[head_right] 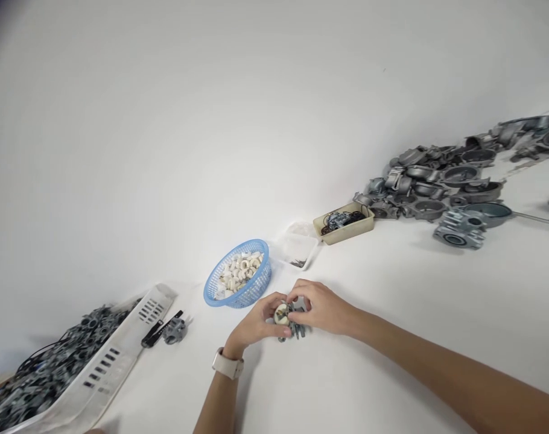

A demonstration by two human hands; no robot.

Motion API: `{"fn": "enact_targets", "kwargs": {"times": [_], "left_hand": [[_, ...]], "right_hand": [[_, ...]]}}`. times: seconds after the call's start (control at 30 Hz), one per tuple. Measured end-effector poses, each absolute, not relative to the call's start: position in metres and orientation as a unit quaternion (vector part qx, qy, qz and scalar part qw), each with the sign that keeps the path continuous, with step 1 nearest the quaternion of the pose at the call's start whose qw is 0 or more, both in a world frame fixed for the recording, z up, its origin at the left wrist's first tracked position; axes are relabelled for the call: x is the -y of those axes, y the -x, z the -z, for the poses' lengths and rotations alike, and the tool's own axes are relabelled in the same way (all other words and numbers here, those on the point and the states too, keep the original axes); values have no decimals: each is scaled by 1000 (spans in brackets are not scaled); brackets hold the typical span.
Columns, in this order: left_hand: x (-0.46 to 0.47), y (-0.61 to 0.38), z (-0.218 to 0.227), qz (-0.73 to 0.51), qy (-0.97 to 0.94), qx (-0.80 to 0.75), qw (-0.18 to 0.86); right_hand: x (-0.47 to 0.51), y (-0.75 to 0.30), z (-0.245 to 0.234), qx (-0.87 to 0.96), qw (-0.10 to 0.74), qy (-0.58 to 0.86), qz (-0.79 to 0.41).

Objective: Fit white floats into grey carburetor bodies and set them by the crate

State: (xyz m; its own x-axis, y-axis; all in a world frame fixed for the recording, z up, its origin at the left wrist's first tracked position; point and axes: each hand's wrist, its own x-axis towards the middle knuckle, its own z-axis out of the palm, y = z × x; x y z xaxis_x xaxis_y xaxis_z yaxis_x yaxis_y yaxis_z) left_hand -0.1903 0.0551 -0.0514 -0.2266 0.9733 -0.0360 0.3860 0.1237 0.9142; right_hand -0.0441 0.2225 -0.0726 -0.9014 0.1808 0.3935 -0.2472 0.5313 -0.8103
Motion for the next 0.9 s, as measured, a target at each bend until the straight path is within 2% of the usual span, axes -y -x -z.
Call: {"fn": "enact_targets", "kwargs": {"times": [0.2, 0.9], "left_hand": [[-52, 190, 47, -432, -529, -680, 266], [-52, 186, 48, -443, -538, -670, 256]], "right_hand": [[-223, 43, 71, 844, 231, -34, -483], [-221, 45, 74, 838, 226, -15, -495]]}}
